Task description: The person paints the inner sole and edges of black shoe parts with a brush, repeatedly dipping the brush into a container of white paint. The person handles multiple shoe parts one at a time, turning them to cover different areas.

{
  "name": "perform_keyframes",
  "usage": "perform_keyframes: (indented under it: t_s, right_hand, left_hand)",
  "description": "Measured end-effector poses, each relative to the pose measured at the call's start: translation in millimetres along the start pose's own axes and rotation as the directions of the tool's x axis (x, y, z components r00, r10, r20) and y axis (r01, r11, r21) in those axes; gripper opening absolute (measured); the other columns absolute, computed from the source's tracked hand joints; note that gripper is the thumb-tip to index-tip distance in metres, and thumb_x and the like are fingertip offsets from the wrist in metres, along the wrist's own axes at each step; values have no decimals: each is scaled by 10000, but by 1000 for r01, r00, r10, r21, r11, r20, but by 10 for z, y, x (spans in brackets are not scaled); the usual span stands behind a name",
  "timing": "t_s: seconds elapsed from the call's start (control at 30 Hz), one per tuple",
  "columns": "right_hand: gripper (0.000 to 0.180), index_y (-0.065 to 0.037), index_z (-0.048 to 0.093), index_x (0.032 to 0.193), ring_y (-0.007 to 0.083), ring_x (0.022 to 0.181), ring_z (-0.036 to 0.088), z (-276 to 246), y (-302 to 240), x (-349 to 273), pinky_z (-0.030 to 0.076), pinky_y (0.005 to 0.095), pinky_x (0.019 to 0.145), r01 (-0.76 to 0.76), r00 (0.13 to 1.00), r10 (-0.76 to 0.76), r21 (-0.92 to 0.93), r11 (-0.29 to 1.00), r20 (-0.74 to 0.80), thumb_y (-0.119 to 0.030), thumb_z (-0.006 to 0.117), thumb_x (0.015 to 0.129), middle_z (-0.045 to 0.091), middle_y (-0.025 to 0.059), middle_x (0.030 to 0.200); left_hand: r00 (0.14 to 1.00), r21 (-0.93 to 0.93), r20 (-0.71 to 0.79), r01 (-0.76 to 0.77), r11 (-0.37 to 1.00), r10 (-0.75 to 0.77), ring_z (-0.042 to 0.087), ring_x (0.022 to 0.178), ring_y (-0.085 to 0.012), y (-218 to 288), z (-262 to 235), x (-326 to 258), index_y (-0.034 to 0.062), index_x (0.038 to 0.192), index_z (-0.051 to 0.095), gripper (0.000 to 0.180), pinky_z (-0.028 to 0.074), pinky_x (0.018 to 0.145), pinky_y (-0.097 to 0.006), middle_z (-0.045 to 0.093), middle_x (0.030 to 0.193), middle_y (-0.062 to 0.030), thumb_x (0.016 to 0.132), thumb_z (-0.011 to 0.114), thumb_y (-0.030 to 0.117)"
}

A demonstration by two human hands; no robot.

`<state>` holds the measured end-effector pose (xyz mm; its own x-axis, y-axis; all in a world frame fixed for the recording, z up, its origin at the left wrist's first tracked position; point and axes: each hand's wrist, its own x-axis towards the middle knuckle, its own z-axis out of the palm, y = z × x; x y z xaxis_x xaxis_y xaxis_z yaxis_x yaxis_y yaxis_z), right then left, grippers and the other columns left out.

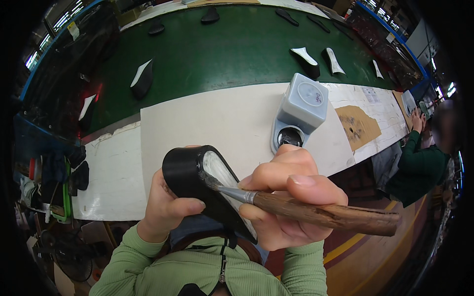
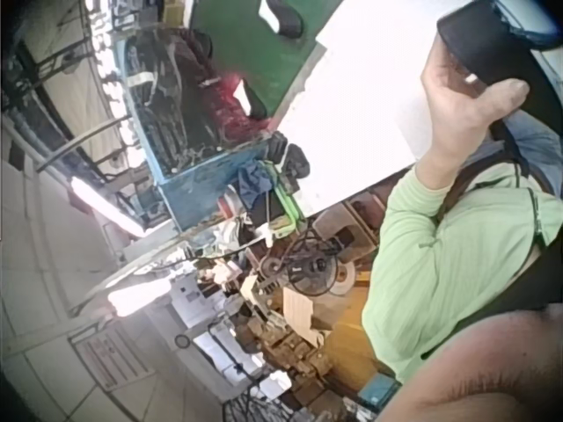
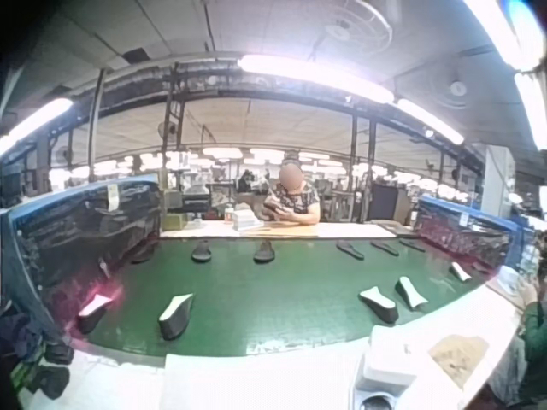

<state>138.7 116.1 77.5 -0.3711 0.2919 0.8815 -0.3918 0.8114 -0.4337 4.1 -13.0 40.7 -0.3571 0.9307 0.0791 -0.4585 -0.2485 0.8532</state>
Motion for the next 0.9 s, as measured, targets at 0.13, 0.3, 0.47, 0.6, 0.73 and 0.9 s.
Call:
perform_keyframes:
  t_s: [0.13, 0.3, 0.47, 0.6, 0.73, 0.9]
  right_hand:
    - [634, -92, 359, 1242, 159, 594, 466, -33, 2, 6, 354, 315, 592, -2, 1000, 0, 59, 998, 32, -125, 722, 722, 589, 98, 730]
    - [621, -94, 367, 1225, 170, 593, 485, -51, -5, -11, 372, 322, 604, -22, 999, 19, 79, 997, 42, -50, 726, 720, 606, 109, 753]
    - [602, -96, 368, 1218, 173, 608, 484, -60, -12, -44, 372, 325, 605, -44, 998, 42, 71, 997, 39, -62, 722, 732, 605, 109, 753]
    - [605, -102, 367, 1215, 172, 614, 479, -65, -19, -71, 372, 325, 605, -68, 997, 65, 80, 995, 40, -59, 724, 728, 604, 109, 754]
    - [607, -106, 370, 1207, 171, 616, 475, -74, -15, -92, 372, 322, 604, -80, 996, 77, 80, 994, 38, -53, 729, 721, 604, 110, 756]
    - [615, -118, 374, 1203, 169, 615, 471, -87, -25, -112, 372, 319, 606, -110, 993, 106, 83, 990, 45, -46, 733, 709, 606, 108, 759]
  left_hand:
    - [997, -35, -18, 71, 997, -72, 528, 1025, -143, 17, 18, -20, -42, 1214, 440, 624, 417, 909, -291, 554, 1100, -77, 672, 743, 16]
    - [987, -76, -40, 152, 985, -155, 528, 1011, -140, 11, 20, -35, -32, 1168, 477, 561, 410, 908, -296, 563, 1085, -75, 678, 739, 49]
    - [980, -100, -51, 184, 978, -190, 525, 1014, -141, -6, 19, -35, -32, 1155, 485, 554, 399, 915, -296, 564, 1083, -75, 676, 742, 72]
    - [978, -117, -56, 192, 975, -199, 525, 1012, -143, -12, 22, -33, -30, 1154, 485, 551, 396, 918, -298, 565, 1082, -75, 677, 740, 76]
    - [970, -122, -70, 225, 967, -235, 526, 1010, -144, -12, 18, -20, -28, 1154, 483, 550, 396, 919, -302, 564, 1084, -77, 676, 735, 71]
    - [966, -158, -67, 237, 959, -249, 527, 1008, -149, -5, 21, -7, -23, 1154, 484, 545, 401, 915, -306, 566, 1080, -80, 679, 730, 84]
